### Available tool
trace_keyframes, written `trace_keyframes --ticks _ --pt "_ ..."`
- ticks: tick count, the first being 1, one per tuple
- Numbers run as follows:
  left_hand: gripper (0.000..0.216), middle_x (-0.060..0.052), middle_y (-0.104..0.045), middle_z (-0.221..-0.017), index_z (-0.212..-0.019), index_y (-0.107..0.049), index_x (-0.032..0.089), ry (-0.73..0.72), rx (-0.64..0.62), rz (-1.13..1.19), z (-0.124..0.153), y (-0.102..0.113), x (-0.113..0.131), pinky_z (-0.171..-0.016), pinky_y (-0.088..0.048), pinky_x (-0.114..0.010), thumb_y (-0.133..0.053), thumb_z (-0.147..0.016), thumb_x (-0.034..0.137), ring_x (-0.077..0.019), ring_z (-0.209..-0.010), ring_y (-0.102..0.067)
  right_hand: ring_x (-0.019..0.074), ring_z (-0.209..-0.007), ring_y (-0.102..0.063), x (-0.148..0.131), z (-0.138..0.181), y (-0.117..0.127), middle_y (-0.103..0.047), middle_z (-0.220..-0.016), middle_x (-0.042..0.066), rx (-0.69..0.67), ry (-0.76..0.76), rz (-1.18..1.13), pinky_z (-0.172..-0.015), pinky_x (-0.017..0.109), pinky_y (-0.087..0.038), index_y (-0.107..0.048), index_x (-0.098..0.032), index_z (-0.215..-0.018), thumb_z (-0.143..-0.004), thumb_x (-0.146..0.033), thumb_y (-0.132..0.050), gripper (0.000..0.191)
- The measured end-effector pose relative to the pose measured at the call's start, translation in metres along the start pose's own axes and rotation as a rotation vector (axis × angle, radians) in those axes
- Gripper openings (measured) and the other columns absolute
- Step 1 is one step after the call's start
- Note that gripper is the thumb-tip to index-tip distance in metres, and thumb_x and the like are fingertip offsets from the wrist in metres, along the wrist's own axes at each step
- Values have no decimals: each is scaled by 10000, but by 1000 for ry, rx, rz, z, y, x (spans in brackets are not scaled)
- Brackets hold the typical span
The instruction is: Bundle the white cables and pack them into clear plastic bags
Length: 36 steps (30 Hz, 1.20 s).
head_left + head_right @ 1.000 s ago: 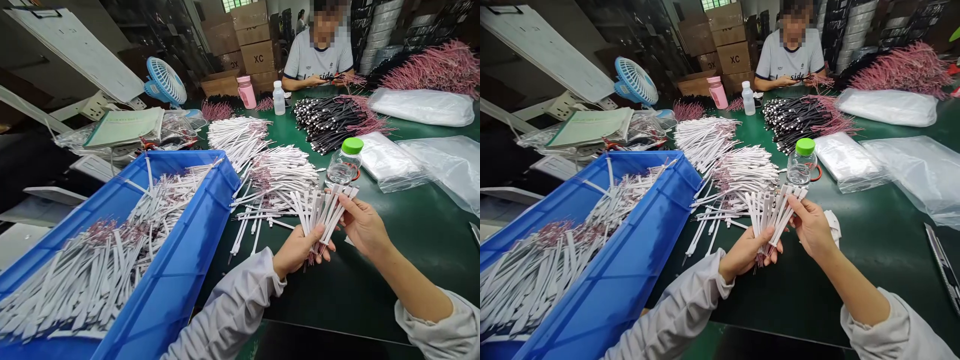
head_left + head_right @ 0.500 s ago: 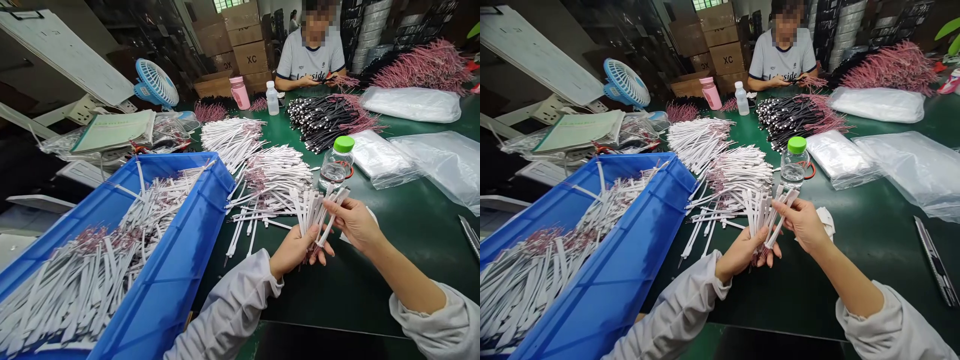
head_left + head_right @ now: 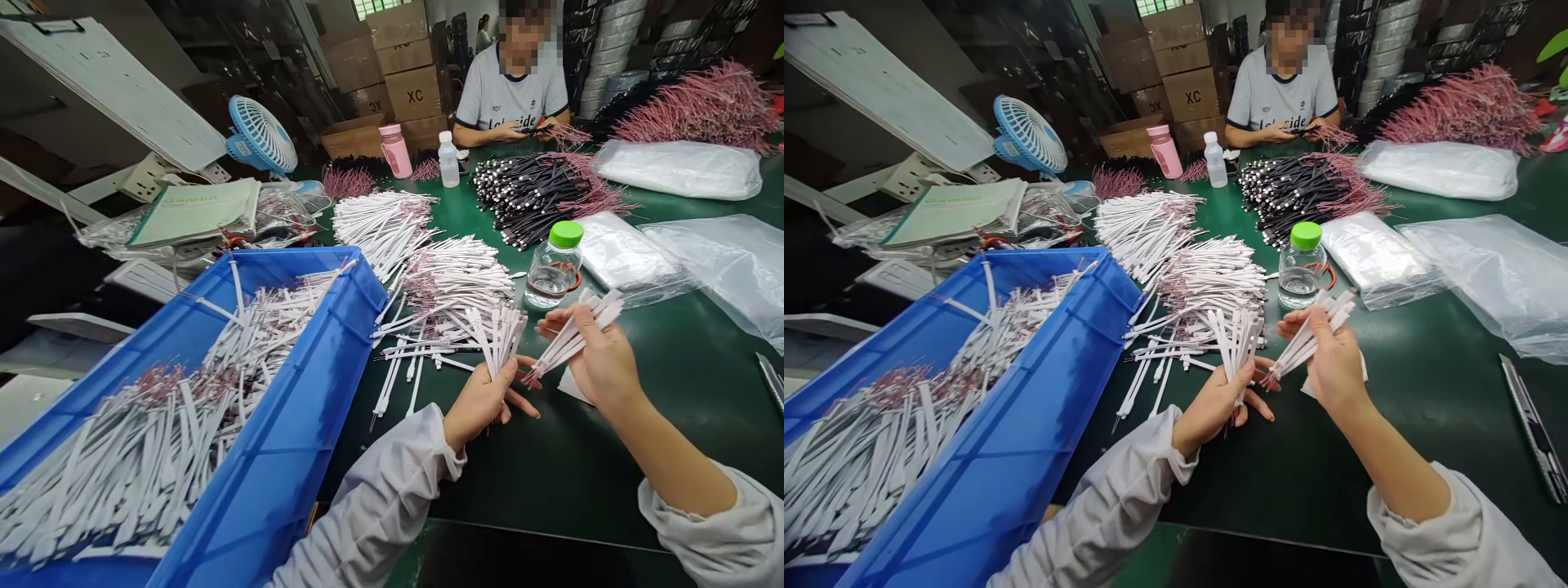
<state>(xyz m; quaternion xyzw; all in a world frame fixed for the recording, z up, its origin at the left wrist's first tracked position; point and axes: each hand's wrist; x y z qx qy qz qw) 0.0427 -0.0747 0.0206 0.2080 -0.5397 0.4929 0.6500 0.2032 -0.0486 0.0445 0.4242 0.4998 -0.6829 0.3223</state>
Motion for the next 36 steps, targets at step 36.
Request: trace_keyframes --ticks 36 --pt "425 57 -528 -543 -878 -457 174 -68 89 134 -1 -3 -6 -375 -340 -162 -547 -809 583 -53 -372 -428 26 -445 -231 10 13 -5 -394 -539 -63 -371 -373 100 -404 215 -162 -647 -125 -838 -661 -374 -801 342"
Point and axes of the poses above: each hand's wrist, its own z-axis away from the middle knuckle, its own y-axis out of the back of the hand, x = y × z
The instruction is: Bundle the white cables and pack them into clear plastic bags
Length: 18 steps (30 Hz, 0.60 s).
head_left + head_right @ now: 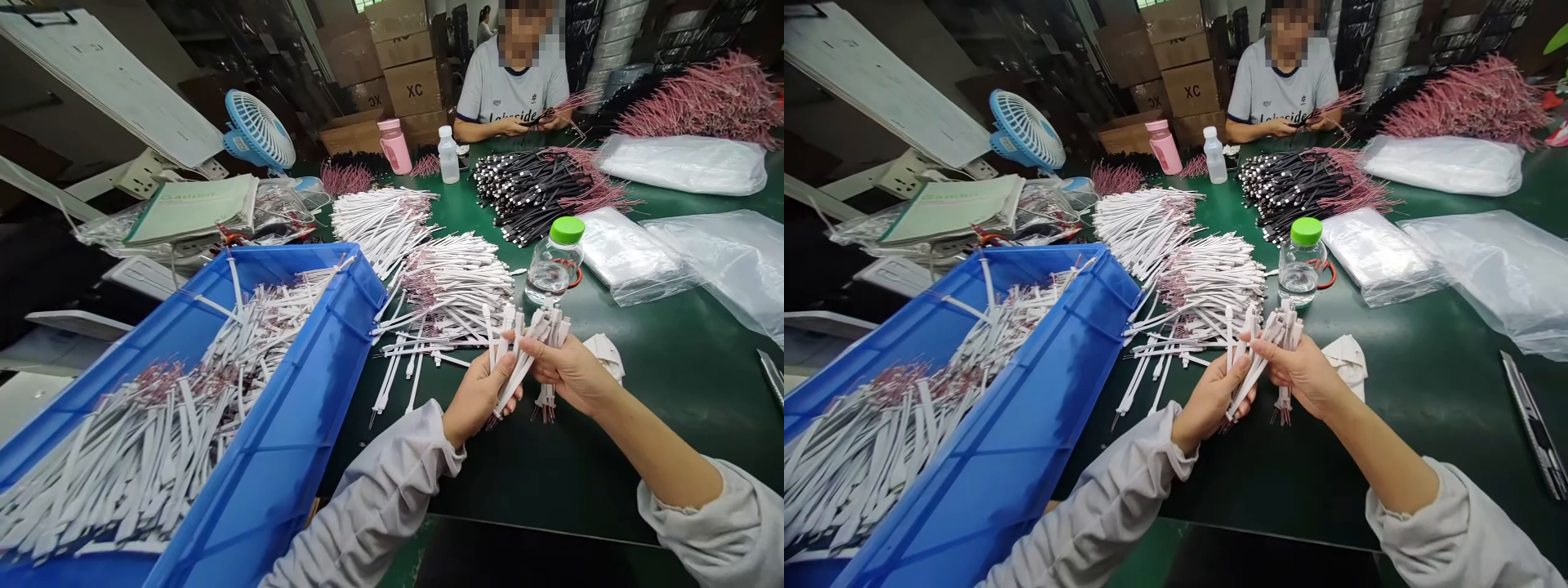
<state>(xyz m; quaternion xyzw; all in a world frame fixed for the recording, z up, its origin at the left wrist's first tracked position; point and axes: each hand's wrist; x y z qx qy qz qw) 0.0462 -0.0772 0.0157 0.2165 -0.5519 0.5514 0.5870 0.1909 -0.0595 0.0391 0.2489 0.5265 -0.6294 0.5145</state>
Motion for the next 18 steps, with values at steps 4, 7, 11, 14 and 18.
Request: trace_keyframes --ticks 4,7,11,14,18 --pt "422 5 -590 -586 -907 -454 169 -42 -8 -69 1 -1 0 -468 -434 -212 -423 -874 589 -100 -449 -525 22 -411 -240 2 0 -2 -385 -492 -76 46 33 7 -381 202 -166 -586 -144 -704 -640 -363 -817 324" --pt "379 -24 -624 -707 -938 -474 183 -124 107 -247 3 1 2 -595 -484 -263 -391 -905 551 -142 -597 -594 75 -484 -425 5 -1 -5 -519 -585 -39 113 87 -29 -431 213 -336 -590 -170 -747 -646 -371 -810 315" --pt "354 -36 -577 -839 -823 -520 181 -254 209 -407 1 7 5 -669 -460 -245 -376 -932 485 -146 -765 -564 130 -670 -543 6 -3 -3 -606 -762 15 214 124 -79 -582 247 -457 -628 -161 -766 -699 -447 -758 321" --pt "349 -14 -523 -775 -774 -502 174 -291 208 -352 -2 10 5 -639 -428 -219 -402 -928 471 -118 -715 -512 123 -651 -529 5 -4 0 -585 -701 7 198 103 -132 -617 254 -470 -618 -168 -756 -739 -452 -727 305" --pt "351 71 -355 -535 -765 -452 181 -101 -46 -64 -3 10 5 -409 -211 -176 -438 -905 503 -53 -430 -255 60 -466 -307 5 -3 3 -397 -485 -73 -59 -7 -238 -576 227 -435 -632 -173 -816 -749 -355 -745 224"
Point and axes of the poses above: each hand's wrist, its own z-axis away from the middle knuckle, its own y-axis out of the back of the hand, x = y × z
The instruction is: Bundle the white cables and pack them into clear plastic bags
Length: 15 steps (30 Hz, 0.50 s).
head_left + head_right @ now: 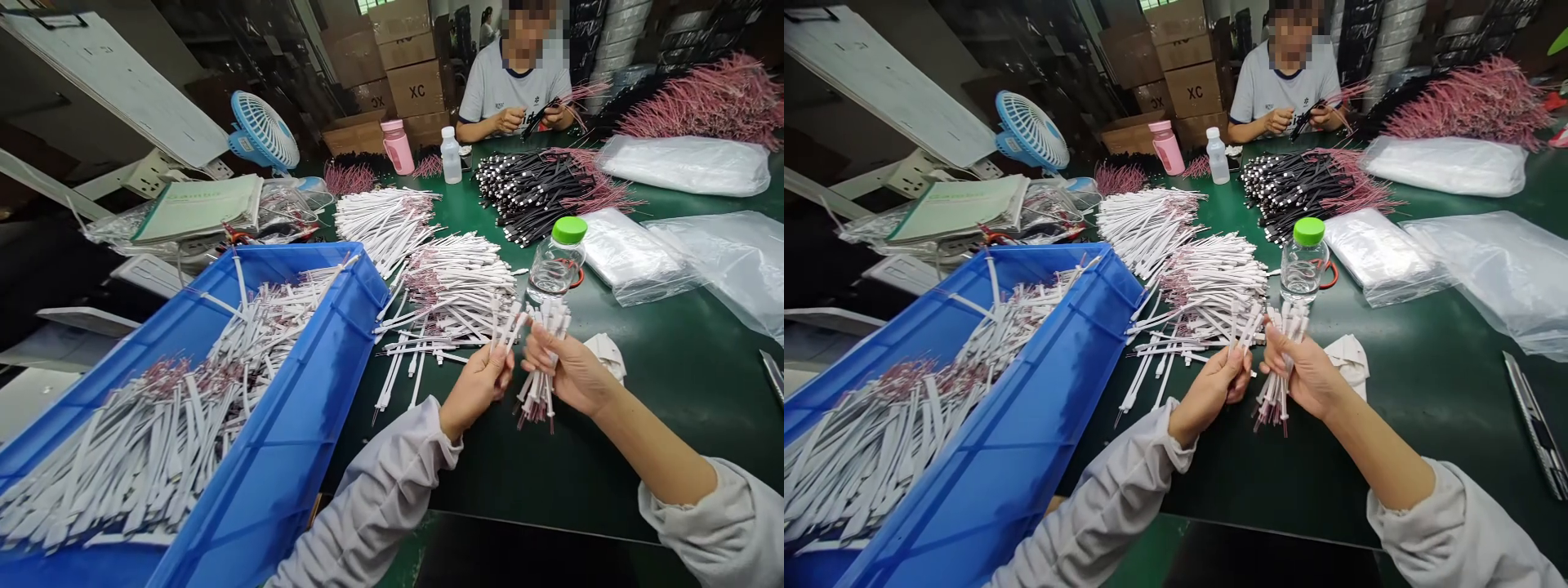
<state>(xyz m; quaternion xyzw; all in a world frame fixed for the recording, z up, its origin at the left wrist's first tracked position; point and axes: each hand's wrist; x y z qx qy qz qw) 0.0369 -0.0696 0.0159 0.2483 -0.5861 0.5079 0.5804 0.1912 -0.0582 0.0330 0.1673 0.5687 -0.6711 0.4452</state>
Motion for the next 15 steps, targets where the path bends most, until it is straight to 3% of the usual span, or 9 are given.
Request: trace_keyframes --ticks 3,6,9,15 --pt "342 98 -297 -461 -771 -442 183 139 -273 222 3 0 2 -363 -122 -168 -452 -901 500 -38 -366 -148 52 -440 -228 0 3 0 -302 -420 -95 -78 -91 55 -483 201 -356 -673 -146 -898 -719 -335 -769 278" --pt "338 95 -318 -447 -811 -467 172 193 -399 292 6 0 5 -339 -134 -160 -423 -919 490 -33 -338 -152 37 -421 -210 -1 4 -2 -332 -422 -90 -40 -69 133 -426 198 -270 -689 -123 -924 -692 -359 -784 344" --pt "301 78 -413 -544 -897 -446 190 210 -384 324 7 -3 7 -338 -138 -141 -432 -920 490 -20 -349 -182 20 -418 -240 -2 3 -2 -433 -480 -57 4 -16 185 -398 192 -187 -651 -126 -767 -660 -368 -807 307" --pt "350 65 -404 -660 -895 -461 201 143 -221 246 5 -8 4 -385 -188 -127 -553 -841 534 -21 -440 -288 29 -417 -313 0 1 -4 -371 -474 -79 84 133 177 -397 193 -181 -498 -160 -648 -676 -296 -805 337"
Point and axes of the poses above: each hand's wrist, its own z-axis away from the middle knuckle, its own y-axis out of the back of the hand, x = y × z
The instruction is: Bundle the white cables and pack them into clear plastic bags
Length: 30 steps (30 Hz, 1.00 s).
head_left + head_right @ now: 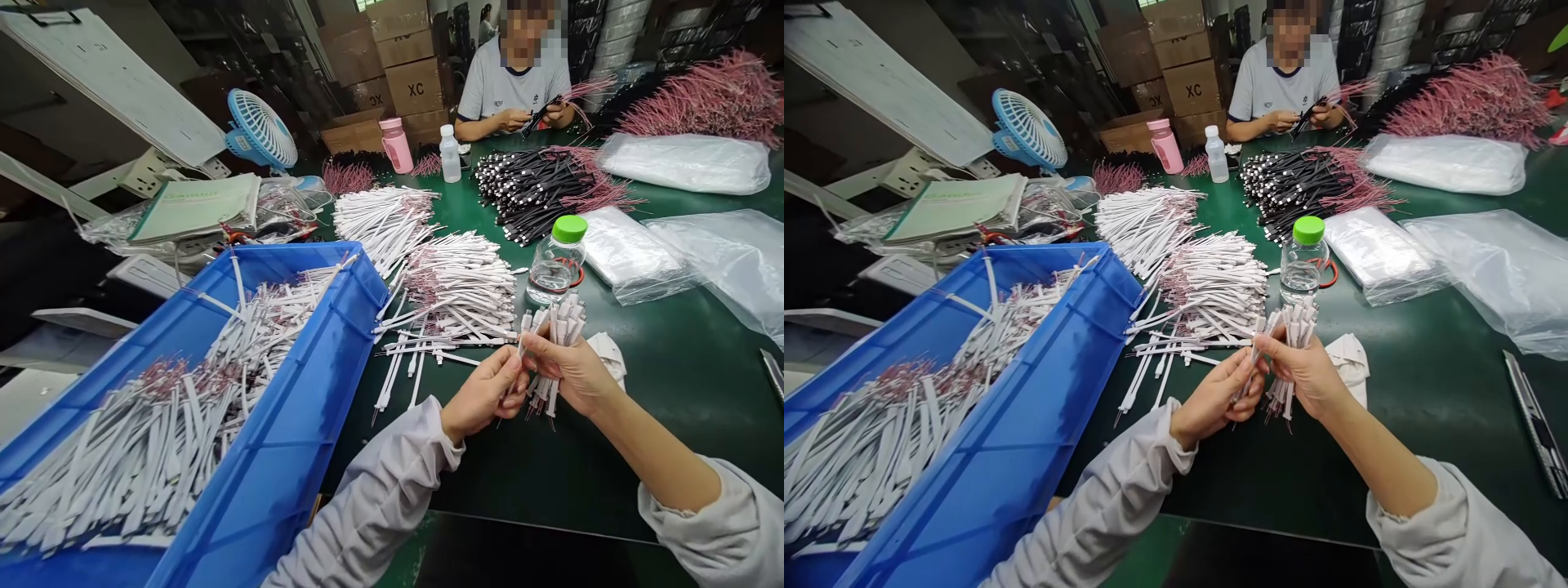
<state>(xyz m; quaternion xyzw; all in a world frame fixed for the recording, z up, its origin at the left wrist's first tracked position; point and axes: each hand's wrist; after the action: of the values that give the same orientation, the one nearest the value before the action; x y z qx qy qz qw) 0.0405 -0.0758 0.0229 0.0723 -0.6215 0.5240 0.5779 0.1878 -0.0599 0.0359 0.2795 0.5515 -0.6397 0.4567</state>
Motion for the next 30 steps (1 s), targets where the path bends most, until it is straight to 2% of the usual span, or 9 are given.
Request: trace_keyframes --ticks 2,4,7,9,16,19,22,26,30 --pt "370 58 -427 -630 -891 -506 182 -64 64 -132 -1 1 -1 -426 -286 -163 -534 -843 548 -45 -457 -360 35 -423 -345 0 1 -1 -373 -477 -77 -5 24 -9 -404 193 -203 -478 -161 -632 -684 -280 -799 347" --pt "376 32 -485 -621 -831 -544 160 -141 124 -316 -2 1 -2 -545 -384 -212 -492 -872 530 -80 -528 -456 35 -415 -346 0 1 -2 -360 -474 -83 -9 29 -23 -403 192 -225 -464 -163 -625 -682 -267 -800 356" --pt "404 -17 -563 -690 -731 -590 136 -224 164 -553 -2 2 1 -729 -403 -251 -445 -914 467 -130 -709 -532 39 -400 -334 0 1 -3 -341 -476 -91 -18 0 -33 -396 201 -276 -460 -170 -620 -685 -278 -794 357" --pt "418 -30 -577 -732 -726 -620 127 -229 179 -612 -1 1 2 -752 -394 -256 -440 -917 453 -147 -758 -530 38 -394 -330 0 1 -4 -336 -482 -93 -10 -18 -29 -396 207 -297 -465 -171 -621 -682 -287 -794 354" --pt "455 17 -483 -613 -851 -690 110 -144 146 -515 1 -1 3 -509 -320 -218 -478 -884 511 -67 -499 -382 24 -402 -326 -1 3 -6 -360 -514 -85 31 -43 7 -376 182 -269 -468 -163 -627 -641 -307 -817 378" --pt "471 10 -520 -623 -871 -676 102 -103 136 -444 1 -1 3 -449 -309 -210 -495 -867 536 -54 -446 -390 37 -411 -324 0 3 -5 -344 -504 -88 19 -55 21 -369 184 -291 -483 -170 -651 -648 -326 -810 362" --pt "436 -14 -604 -654 -927 -624 107 -91 125 -374 0 -1 1 -438 -350 -202 -520 -859 525 -62 -435 -447 43 -436 -347 1 2 -2 -385 -521 -74 46 -44 66 -363 178 -279 -529 -158 -679 -638 -339 -813 339" --pt "443 -36 -655 -698 -1104 -524 124 -89 99 -283 -1 -1 -3 -426 -391 -191 -545 -855 490 -95 -478 -534 32 -421 -322 2 3 -3 -415 -516 -64 102 -25 121 -355 178 -223 -573 -144 -705 -639 -364 -809 329" --pt "448 -45 -626 -817 -1108 -544 133 -119 210 -273 -4 0 -4 -441 -452 -201 -584 -825 478 -123 -608 -580 28 -387 -257 1 3 -7 -357 -471 -85 69 -10 97 -356 196 -219 -592 -154 -723 -662 -405 -788 324"
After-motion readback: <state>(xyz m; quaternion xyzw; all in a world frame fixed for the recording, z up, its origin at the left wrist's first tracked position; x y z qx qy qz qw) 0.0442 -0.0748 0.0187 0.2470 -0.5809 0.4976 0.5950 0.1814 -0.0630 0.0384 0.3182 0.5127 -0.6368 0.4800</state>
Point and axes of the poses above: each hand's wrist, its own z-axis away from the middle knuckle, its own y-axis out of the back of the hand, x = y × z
